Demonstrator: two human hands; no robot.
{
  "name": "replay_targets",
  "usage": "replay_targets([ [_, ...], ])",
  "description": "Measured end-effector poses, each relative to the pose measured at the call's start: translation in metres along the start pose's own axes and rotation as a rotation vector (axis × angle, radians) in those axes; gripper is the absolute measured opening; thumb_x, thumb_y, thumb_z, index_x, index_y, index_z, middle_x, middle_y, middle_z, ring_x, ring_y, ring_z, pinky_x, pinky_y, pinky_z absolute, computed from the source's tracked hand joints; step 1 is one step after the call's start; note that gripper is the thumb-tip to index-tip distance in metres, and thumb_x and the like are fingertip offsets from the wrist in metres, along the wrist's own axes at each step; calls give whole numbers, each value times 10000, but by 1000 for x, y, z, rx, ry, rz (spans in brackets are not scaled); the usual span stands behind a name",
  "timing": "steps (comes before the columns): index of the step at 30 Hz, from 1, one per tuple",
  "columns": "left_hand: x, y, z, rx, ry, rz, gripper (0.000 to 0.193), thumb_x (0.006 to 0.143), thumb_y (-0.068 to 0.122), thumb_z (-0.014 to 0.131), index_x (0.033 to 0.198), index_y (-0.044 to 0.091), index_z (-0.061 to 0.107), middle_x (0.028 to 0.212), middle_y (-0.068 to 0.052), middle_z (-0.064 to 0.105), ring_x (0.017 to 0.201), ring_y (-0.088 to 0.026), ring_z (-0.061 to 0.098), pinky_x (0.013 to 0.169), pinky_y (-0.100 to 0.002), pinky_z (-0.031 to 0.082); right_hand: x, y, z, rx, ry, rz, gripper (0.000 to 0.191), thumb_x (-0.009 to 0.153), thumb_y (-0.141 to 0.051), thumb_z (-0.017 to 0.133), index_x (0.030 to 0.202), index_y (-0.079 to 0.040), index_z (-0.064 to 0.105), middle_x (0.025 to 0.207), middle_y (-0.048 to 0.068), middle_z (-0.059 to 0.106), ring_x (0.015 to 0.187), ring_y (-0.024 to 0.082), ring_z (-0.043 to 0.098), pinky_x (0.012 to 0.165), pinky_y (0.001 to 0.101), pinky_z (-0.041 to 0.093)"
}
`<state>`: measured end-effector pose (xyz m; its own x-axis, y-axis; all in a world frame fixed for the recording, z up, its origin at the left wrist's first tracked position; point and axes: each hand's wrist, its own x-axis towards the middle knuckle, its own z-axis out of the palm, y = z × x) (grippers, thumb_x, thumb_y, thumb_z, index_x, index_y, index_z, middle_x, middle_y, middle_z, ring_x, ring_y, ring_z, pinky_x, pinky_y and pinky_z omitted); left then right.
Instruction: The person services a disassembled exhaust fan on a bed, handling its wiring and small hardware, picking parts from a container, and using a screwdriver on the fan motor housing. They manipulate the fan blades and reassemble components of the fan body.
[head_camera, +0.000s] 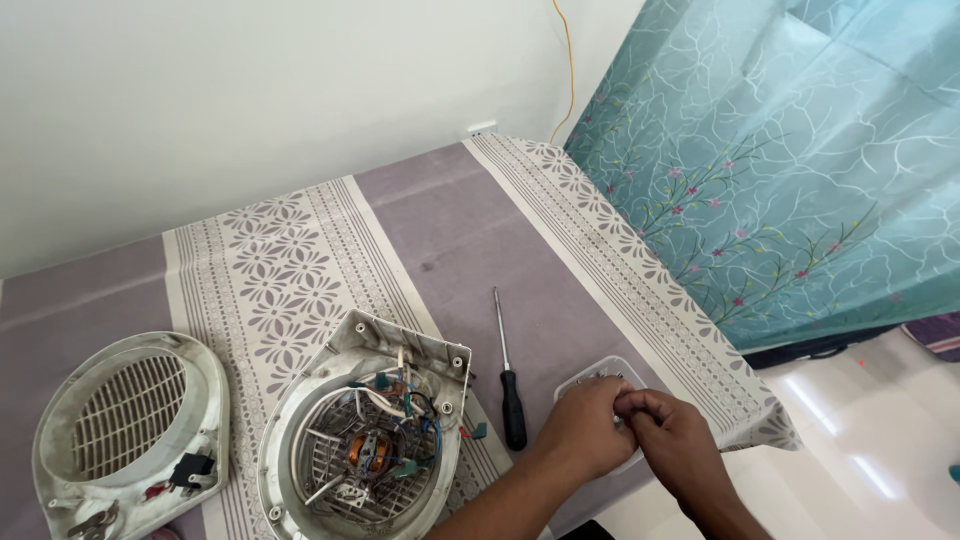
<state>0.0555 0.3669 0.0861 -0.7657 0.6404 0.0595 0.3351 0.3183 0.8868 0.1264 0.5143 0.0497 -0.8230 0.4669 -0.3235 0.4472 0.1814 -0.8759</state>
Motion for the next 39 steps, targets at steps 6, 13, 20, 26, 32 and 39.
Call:
replay_targets([
  [6,4,2,-7,-58,-43,-166,420,746,191,752,1136,61,666,1057,-186,736,1001,-358,713,843,-429,569,7,5,-4,148,-40,68,228,928,-46,613,1050,59,776,963,89,791,889,135,697,820,260,532],
  [13,22,18,6,-214,16,-345,390,836,186,696,1209,74,667,1100,-124,758,957,-269,758,811,-376,595,22,1,-33,352,-193,94,291,939,-20,571,1180,79,701,1040,137,750,938,189,706,882,337,564],
  [20,60,53,62,-341,287,-345,326,896,183,649,1190,46,686,1099,-83,770,910,-190,763,761,-327,599,49,-22,-95,450,-375,-74,382,918,5,523,1281,57,632,1246,130,718,1119,205,692,1023,370,550],
  [26,84,97,123,-369,502,-338,318,891,169,654,1169,20,698,1055,-101,783,883,-175,766,769,-299,591,76,-21,-169,424,-541,-119,413,914,4,521,1319,31,598,1286,136,699,1147,205,695,1022,386,558],
  [32,91,139,176,-384,652,-380,312,875,159,650,1150,18,696,977,-90,791,854,-171,785,754,-313,600,102,-5,-218,318,-653,-148,435,899,-12,582,1330,33,610,1299,150,706,1132,230,702,970,389,561],
  [39,97,143,185,-349,661,-474,309,872,151,656,1151,23,694,956,-113,800,879,-165,784,774,-294,590,126,13,-222,324,-720,-130,445,896,-39,598,1337,22,606,1290,161,712,1130,237,711,967,380,570],
])
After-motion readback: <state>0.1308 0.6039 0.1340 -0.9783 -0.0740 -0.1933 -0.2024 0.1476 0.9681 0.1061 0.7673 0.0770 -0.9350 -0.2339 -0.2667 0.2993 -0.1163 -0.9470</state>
